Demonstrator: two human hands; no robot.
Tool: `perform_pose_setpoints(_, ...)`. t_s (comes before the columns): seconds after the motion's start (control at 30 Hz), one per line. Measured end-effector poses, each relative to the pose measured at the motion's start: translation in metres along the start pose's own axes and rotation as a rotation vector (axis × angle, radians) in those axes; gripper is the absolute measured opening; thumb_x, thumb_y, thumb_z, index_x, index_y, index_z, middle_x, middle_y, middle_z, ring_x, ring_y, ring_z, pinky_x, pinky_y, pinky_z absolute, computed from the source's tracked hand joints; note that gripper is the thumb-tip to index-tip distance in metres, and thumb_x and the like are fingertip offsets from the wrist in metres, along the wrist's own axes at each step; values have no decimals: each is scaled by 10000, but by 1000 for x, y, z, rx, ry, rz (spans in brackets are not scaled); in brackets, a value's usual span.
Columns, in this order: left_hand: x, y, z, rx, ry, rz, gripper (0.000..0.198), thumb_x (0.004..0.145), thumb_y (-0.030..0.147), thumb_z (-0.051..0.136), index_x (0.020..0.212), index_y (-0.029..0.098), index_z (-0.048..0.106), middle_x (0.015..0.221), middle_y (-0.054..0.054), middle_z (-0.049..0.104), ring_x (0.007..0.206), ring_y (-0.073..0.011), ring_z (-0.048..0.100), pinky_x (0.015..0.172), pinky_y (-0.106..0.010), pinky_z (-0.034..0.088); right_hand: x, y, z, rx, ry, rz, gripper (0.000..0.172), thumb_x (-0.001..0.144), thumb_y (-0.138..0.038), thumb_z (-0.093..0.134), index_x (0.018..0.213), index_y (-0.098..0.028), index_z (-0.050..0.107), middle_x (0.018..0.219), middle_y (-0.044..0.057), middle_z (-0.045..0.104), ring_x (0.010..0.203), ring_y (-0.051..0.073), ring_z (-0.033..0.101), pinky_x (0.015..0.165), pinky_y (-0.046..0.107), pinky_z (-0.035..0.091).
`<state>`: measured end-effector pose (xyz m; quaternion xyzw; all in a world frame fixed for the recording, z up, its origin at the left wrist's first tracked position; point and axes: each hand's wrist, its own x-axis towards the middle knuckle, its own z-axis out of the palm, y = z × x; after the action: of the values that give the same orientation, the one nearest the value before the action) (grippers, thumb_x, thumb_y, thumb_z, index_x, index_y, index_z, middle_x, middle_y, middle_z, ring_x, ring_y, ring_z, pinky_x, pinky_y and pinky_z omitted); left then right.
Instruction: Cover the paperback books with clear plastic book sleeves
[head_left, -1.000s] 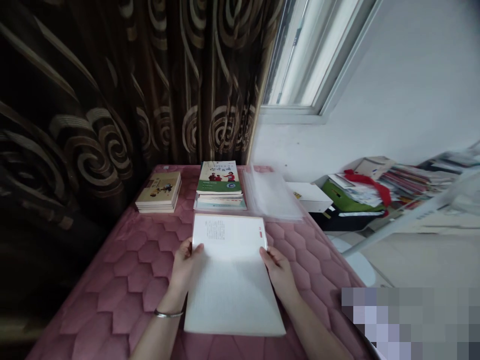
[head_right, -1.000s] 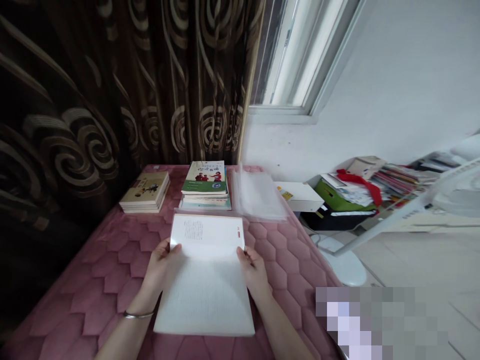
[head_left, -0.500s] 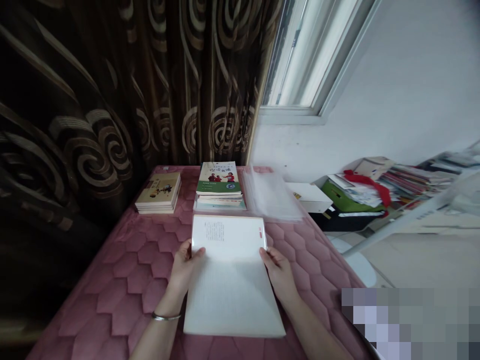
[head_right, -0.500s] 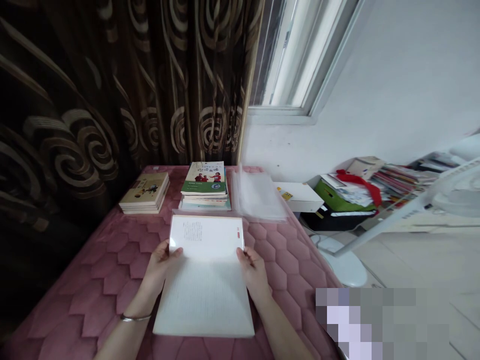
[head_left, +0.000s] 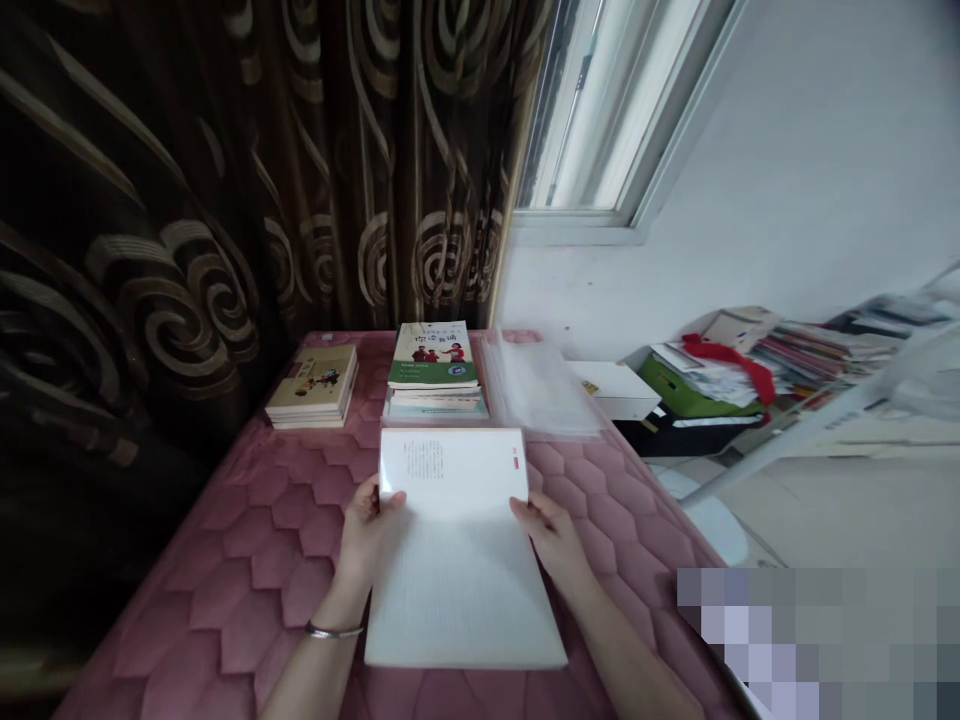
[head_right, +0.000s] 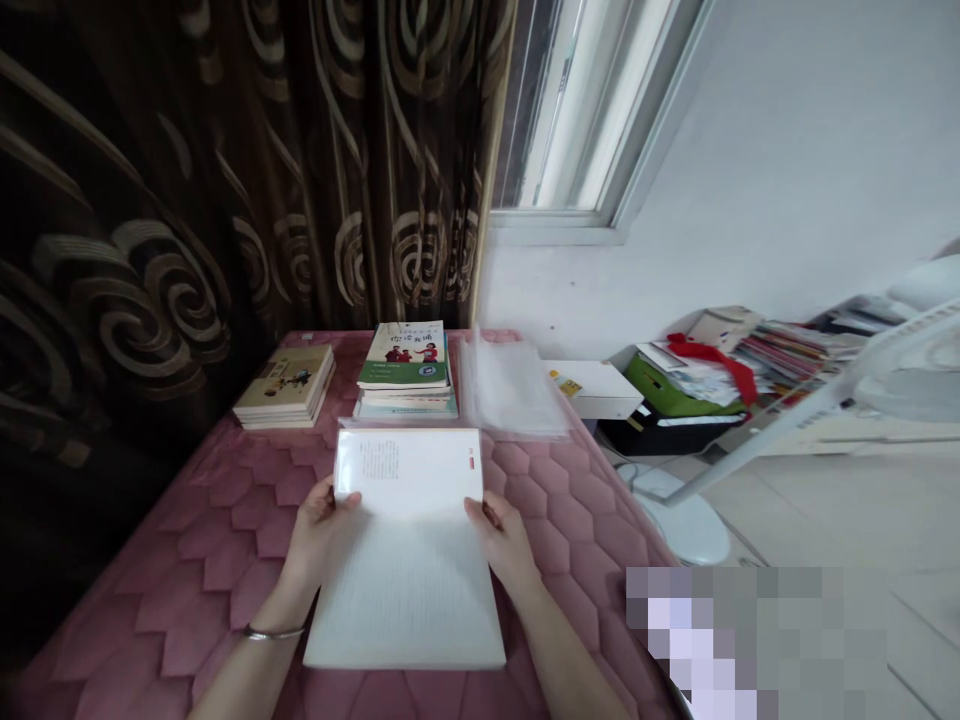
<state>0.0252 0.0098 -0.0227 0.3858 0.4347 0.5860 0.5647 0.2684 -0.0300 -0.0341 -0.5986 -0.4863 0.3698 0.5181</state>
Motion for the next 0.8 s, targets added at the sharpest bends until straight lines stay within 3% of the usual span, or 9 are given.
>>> perform_pose_setpoints(0.23,4,-1,1,19,5,6,394,576,393,810,832,149,636,655,18,654,510,-83,517,488,-177,384,4,9,4,-142,74,-45,513,748,-694,496,612,-200,475,573,-7,468,564,148,440,507,250,339)
perform_pose_setpoints(0.37,6,2,-5,136,3,-18,422,556,419,803,833,134,661,708,-18,685,588,-123,562,535,-201,416,4,9,5,-129,99,-52,501,740,-682,519,587,-213,430,537,-26,442,536,133,413,484,239,334)
perform_pose_setpoints(0.5,7,0,-14,292,11,-44,414,578,501,758,726,125,666,620,-2,634,558,-121,519,507,-201,371,1,2,4,11,45,-16,478,711,-652,598,596,-204,477,536,-23,487,522,132,437,471,235,345)
perform_pose_setpoints(0.63,6,-6,-17,321,20,-35,436,612,555,711,650,133,608,535,36,528,494,-86,418,462,-191,289,-3,-7,3,231,-38,35,391,703,-562,684,808,-191,618,717,22,652,609,171,554,568,267,434)
perform_pose_setpoints(0.8,6,-9,-16,329,14,25,424,649,551,689,621,149,559,523,51,475,499,-77,378,459,-187,261,-5,-8,2,353,-71,61,373,695,-495,729,913,-199,668,816,46,707,649,196,607,621,297,468)
